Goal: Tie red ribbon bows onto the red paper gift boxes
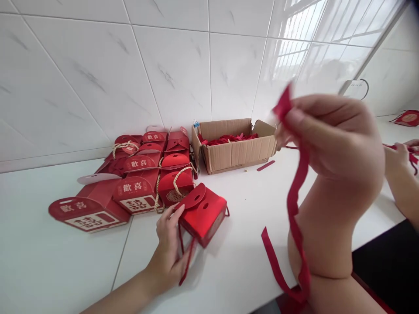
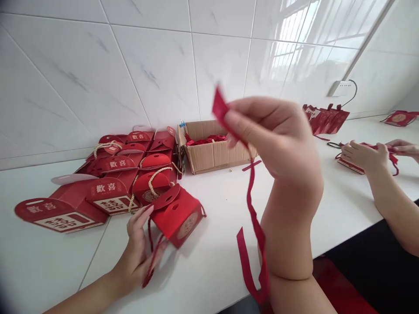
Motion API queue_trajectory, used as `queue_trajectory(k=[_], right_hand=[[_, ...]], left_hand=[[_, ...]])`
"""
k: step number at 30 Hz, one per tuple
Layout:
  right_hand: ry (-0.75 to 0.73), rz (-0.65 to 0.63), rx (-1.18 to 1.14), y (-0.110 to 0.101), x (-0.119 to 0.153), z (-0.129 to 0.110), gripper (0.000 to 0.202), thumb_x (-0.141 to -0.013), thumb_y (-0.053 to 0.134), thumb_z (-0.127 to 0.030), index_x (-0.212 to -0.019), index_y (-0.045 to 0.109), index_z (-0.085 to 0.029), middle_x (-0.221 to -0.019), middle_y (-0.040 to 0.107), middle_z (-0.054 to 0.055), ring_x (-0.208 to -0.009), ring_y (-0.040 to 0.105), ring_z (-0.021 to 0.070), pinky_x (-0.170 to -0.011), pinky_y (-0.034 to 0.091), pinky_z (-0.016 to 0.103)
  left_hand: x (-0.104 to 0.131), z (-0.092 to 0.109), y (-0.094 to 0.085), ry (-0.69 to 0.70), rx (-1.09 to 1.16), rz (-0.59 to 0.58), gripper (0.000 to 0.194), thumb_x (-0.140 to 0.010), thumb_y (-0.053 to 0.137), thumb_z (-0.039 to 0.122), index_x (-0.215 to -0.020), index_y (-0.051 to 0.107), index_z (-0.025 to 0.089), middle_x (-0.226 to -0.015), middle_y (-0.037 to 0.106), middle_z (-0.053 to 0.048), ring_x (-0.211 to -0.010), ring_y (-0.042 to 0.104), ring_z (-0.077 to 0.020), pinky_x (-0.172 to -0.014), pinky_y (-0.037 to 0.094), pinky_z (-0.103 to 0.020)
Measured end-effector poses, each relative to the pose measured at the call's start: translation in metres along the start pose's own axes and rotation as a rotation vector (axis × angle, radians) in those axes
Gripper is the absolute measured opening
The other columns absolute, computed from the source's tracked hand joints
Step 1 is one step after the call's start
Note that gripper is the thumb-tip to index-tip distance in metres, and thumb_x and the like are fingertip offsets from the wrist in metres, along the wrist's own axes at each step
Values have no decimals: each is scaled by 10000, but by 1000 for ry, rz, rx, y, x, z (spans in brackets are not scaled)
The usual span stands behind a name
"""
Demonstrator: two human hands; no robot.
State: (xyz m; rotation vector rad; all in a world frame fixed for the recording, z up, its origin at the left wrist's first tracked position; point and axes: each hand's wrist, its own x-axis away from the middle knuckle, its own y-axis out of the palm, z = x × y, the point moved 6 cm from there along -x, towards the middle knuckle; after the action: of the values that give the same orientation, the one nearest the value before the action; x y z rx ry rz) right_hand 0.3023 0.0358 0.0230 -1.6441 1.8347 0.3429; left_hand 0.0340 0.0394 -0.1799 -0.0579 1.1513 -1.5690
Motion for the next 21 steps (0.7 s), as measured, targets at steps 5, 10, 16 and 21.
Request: queue_trajectory(k=[5,10,16,21], right_hand=[[108,-811,363,51,17,14,247,-850,576,-312,-1065,508,-213,-646,630,-26,-574,576,142,-537,447,272],[152,-1148,394,86,26,35,154,-848,537,-259,-988,498,-208,-642,602,-37,-555,514,109,-529,410,225],[226,-1175,312,106,17,60,127,-841,504,-229,-967,505,-215,-633,539,-36,-575,505,113,-532,386,218],[313,-1230,284,113,22,66,82,-800,497,-182,-841,434,-215,-576,477,-53,-536,460,107,-480,338,212]], left_hand=[[0,12,-8,189,-205,65,585,-785,520,187,-1338,330,218,-1200,356,-147,-1176,366,-318,-967,341,-530],[-35,61,-53,519,-95,24,332,-785,451,154,-1098,527,234,-1163,476,-85,-1087,442,-259,-957,360,-452],[-101,74,-70,26,-232,-400,234,-867,454,335,-1033,610,281,-1337,483,-25,-1303,334,-297,-975,413,-475],[-97,60,-35,-59,-303,-634,350,-847,466,386,-1154,592,275,-1468,365,-57,-1387,191,-369,-941,441,-542]])
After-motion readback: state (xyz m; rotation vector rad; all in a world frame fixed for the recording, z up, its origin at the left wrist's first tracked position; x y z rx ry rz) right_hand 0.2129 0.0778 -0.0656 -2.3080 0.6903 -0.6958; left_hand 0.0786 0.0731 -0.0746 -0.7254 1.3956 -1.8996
